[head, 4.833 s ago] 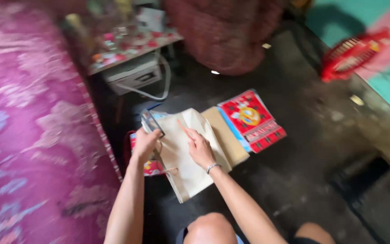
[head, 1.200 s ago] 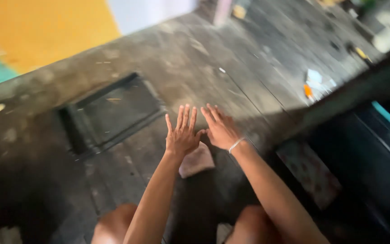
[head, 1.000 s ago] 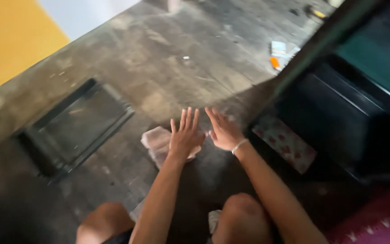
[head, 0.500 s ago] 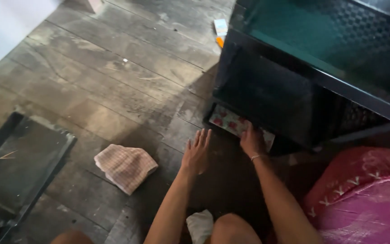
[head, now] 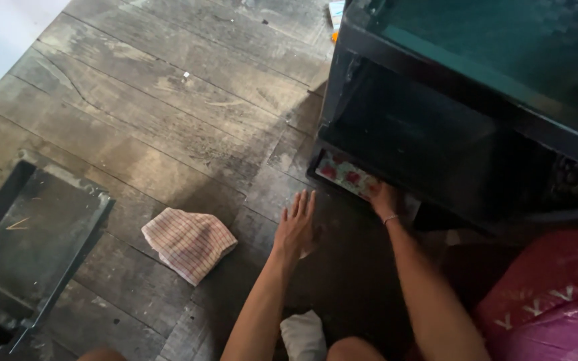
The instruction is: Assembling a multi-tier plastic storage shelf and organizing items on the floor.
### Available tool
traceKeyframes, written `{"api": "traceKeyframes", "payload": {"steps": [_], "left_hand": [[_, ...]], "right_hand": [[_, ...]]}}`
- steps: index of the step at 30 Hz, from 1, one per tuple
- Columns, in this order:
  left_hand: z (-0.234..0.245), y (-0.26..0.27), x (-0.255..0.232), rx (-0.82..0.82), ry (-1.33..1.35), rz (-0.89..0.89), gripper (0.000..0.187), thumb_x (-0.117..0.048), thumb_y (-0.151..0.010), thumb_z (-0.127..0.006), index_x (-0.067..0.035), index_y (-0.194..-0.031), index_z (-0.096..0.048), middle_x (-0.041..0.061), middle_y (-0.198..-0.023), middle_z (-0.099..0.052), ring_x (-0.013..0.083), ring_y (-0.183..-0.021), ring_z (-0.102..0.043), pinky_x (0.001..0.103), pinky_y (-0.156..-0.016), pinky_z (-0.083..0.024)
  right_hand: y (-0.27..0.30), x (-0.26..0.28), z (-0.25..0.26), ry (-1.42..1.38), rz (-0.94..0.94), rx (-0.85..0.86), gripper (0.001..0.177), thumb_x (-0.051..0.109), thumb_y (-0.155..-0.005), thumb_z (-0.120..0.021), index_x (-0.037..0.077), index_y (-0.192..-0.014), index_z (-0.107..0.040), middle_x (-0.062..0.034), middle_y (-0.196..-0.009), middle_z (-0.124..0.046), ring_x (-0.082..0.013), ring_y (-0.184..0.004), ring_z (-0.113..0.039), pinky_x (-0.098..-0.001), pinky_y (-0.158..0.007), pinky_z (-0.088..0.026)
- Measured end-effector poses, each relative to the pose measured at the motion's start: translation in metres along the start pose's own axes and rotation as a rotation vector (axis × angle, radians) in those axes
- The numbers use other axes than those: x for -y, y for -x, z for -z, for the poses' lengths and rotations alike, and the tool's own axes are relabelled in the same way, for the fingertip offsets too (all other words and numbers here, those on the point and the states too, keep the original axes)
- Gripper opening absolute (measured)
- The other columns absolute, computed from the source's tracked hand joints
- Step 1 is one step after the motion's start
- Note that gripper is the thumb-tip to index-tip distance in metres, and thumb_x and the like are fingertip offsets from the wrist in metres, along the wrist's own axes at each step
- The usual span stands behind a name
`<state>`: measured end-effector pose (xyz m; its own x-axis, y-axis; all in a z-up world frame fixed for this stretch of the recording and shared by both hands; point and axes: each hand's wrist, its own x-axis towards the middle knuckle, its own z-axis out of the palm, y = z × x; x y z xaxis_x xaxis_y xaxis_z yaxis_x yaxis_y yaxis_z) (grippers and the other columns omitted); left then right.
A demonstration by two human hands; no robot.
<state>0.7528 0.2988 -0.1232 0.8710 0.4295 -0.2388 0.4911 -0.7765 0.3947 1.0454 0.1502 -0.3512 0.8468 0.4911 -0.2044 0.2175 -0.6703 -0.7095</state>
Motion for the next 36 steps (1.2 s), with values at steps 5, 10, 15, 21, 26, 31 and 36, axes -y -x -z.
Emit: {"api": "traceKeyframes", "payload": {"steps": [5,10,15,21,26,31,36], "left_hand": [[0.004,-0.007,-0.005,0.058,-0.013,-0.043,0.1,-0.039,-0.089,-0.067,-0.008,-0.162,-0.007,0.017,-0.169,-0.011,0.0335,-0.157,-0.011,0.057,-0.121,-0.023],[-0.02,-0.021,0.0,-0.074,-0.018,-0.072,0.095,-0.033,-0.09,-0.067,-0.008,-0.162,-0.011,0.016,-0.169,-0.016,0.0346,-0.157,-0.015,0.059,-0.119,-0.026],[-0.046,-0.036,0.003,-0.178,-0.039,-0.12,0.09,-0.035,-0.093,-0.065,-0.008,-0.163,-0.015,0.016,-0.17,-0.02,0.0353,-0.157,-0.019,0.059,-0.117,-0.031],[-0.013,-0.027,-0.012,-0.182,0.015,-0.111,0.089,-0.039,-0.092,-0.066,-0.006,-0.159,-0.017,0.019,-0.166,-0.022,0.0366,-0.153,-0.021,0.061,-0.114,-0.03],[-0.01,-0.031,-0.012,-0.152,0.197,-0.003,0.095,-0.04,-0.085,-0.069,-0.004,-0.158,-0.02,0.02,-0.163,-0.028,0.0379,-0.15,-0.027,0.052,-0.115,-0.032],[-0.042,-0.057,-0.015,-0.265,0.774,0.18,0.073,-0.05,-0.105,-0.056,-0.002,-0.155,-0.032,0.027,-0.153,-0.045,0.0408,-0.14,-0.045,0.043,-0.113,-0.04],[-0.055,-0.066,-0.013,-0.173,1.401,0.43,0.058,-0.049,-0.101,-0.056,-0.002,-0.135,-0.055,0.021,-0.119,-0.068,0.0257,-0.103,-0.063,0.035,-0.086,-0.052]], "right_hand": [[0.055,0.097,0.033,0.064,0.374,-0.04,0.038,0.027,-0.103,-0.058,0.005,-0.133,-0.067,-0.0223,-0.124,-0.07,-0.0422,-0.112,-0.064,-0.0476,-0.094,-0.053],[0.079,0.139,0.038,0.256,0.631,-0.082,0.049,0.038,-0.085,-0.078,0.005,-0.12,-0.068,-0.0248,-0.126,-0.064,-0.0426,-0.119,-0.058,-0.0497,-0.103,-0.047],[0.068,0.116,0.026,0.246,0.465,0.078,0.047,0.035,-0.087,-0.076,0.008,-0.124,-0.068,-0.0197,-0.133,-0.064,-0.0403,-0.127,-0.056,-0.0479,-0.108,-0.046],[0.078,0.134,0.056,0.223,0.614,0.077,0.043,0.028,-0.084,-0.077,0.002,-0.116,-0.066,-0.025,-0.124,-0.063,-0.0458,-0.112,-0.059,-0.0496,-0.091,-0.049],[0.096,0.165,0.082,0.277,0.532,0.038,0.021,0.025,-0.1,-0.064,0.005,-0.096,-0.063,-0.0154,-0.101,-0.066,-0.0385,-0.09,-0.064,-0.0483,-0.075,-0.052],[0.133,0.204,0.084,0.206,0.652,-0.031,0.022,0.022,-0.09,-0.065,0.005,-0.105,-0.066,-0.0191,-0.106,-0.069,-0.0411,-0.097,-0.066,-0.048,-0.081,-0.055],[0.154,0.225,0.075,0.112,0.82,-0.106,0.033,0.023,-0.088,-0.066,0.006,-0.116,-0.07,-0.0207,-0.108,-0.072,-0.0412,-0.1,-0.068,-0.0496,-0.088,-0.055]]}}
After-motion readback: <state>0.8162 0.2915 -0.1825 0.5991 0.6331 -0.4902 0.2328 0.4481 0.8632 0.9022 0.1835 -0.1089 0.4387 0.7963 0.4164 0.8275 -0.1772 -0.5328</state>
